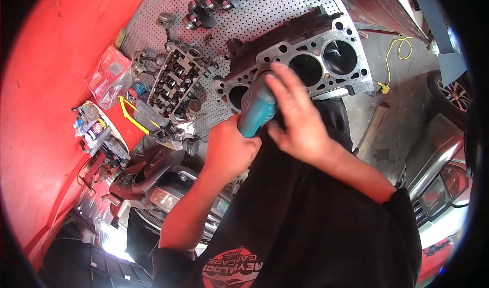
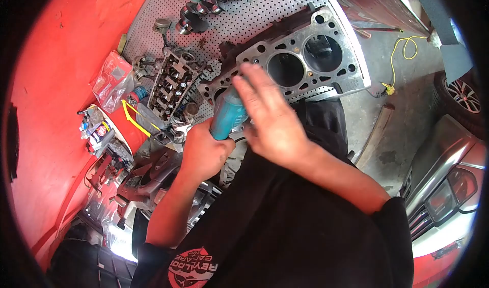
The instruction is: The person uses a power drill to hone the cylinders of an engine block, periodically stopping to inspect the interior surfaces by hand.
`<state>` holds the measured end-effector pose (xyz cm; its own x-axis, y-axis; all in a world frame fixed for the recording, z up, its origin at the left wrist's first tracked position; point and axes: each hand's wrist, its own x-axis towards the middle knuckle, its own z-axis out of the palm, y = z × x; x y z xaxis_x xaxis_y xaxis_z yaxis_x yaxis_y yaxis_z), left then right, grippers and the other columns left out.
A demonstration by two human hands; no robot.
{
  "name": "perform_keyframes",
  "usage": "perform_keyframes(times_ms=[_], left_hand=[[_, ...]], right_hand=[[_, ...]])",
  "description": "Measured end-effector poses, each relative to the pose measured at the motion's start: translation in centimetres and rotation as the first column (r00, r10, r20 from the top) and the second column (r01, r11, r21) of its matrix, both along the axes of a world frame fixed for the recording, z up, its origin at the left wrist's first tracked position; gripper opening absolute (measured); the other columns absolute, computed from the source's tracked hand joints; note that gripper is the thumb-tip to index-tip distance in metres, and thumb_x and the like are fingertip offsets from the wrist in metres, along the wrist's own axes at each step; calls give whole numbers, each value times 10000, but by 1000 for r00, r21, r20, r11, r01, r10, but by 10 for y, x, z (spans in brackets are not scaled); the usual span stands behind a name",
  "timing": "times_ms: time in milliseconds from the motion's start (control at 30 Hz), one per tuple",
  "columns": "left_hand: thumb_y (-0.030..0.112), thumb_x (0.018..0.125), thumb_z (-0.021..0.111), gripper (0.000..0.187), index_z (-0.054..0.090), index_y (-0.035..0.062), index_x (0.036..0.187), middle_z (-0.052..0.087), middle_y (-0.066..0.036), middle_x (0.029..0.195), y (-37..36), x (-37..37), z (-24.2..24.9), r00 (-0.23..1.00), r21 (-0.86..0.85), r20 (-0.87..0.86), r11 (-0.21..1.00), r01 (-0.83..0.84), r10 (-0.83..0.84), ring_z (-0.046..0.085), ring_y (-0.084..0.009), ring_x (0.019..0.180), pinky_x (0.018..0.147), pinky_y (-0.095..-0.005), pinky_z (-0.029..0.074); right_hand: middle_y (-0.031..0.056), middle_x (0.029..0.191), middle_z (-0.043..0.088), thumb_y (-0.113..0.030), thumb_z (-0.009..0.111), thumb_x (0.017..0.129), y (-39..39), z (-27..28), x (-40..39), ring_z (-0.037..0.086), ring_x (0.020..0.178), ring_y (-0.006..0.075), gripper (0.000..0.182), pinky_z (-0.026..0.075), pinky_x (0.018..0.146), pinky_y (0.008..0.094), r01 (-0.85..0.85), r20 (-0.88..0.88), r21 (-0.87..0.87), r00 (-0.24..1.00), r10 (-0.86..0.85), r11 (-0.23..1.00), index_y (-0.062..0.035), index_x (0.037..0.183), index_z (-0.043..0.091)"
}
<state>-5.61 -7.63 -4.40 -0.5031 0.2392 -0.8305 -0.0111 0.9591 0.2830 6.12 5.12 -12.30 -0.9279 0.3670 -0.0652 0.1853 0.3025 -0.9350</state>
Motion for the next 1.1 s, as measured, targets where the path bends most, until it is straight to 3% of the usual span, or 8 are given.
perform_keyframes(times_ms=[100,167,367,667,800,967,1033,1100], left_hand=[[123,733,651,273,663,-55,939,655,-172,700,1,0,-1,1000,-4,-3,1000,19,-19,656,-245,657,674,-399,518],[141,733,654,297,672,-51,958,670,-213,731,1,-2,-6,999,4,-21,999,47,-47,676,-336,686,694,-431,525],[155,763,668,284,697,-52,954,722,-286,875,3,-1,-11,988,-15,-21,988,151,-151,713,-454,888,802,-489,564],[163,744,681,309,700,-56,963,718,-277,847,0,-4,-7,987,-26,-11,987,160,-160,723,-439,839,775,-465,568],[141,727,671,262,657,-54,902,655,-170,697,-9,4,1,995,32,-61,996,77,-75,637,-230,643,670,-390,523],[128,742,681,291,674,-43,977,684,-161,748,-6,11,12,1000,-16,-11,1000,-5,5,668,-245,694,703,-381,536],[121,762,692,355,710,-24,1085,732,-193,807,-1,11,24,1000,-91,22,996,7,-5,745,-309,762,747,-397,568],[110,753,684,356,706,-32,1079,735,-189,820,-6,12,32,1000,-75,3,997,-1,1,751,-282,772,750,-383,564]], right_hand=[[214,1571,462,41,724,759,47,13,15,446,1473,387,709,395,1198,467,137,19,100,990,-140,985,-57,1443,567],[181,1531,492,31,728,764,69,12,26,497,1413,393,701,430,1169,453,166,38,201,983,-177,965,-84,1437,567],[150,1491,551,7,744,771,89,21,22,521,1401,366,658,439,1153,445,134,7,314,990,-144,940,-94,1405,601],[179,1446,571,-42,776,758,73,29,14,559,1338,380,741,456,1143,427,43,8,126,999,-45,991,-77,1458,535],[191,1314,619,-96,808,763,27,32,38,613,1231,388,635,516,1060,434,21,77,-80,997,-14,997,-40,1351,574],[146,1054,685,-187,835,795,-6,26,66,688,976,368,418,591,840,442,-152,115,-251,976,185,956,-40,1145,660],[145,1113,674,-175,833,787,-3,26,69,670,1015,366,461,574,894,442,-180,136,-246,967,217,952,-36,1185,644],[147,1179,648,-149,831,775,1,32,60,641,1073,367,518,554,942,447,-113,84,-137,989,125,984,-28,1231,618]])
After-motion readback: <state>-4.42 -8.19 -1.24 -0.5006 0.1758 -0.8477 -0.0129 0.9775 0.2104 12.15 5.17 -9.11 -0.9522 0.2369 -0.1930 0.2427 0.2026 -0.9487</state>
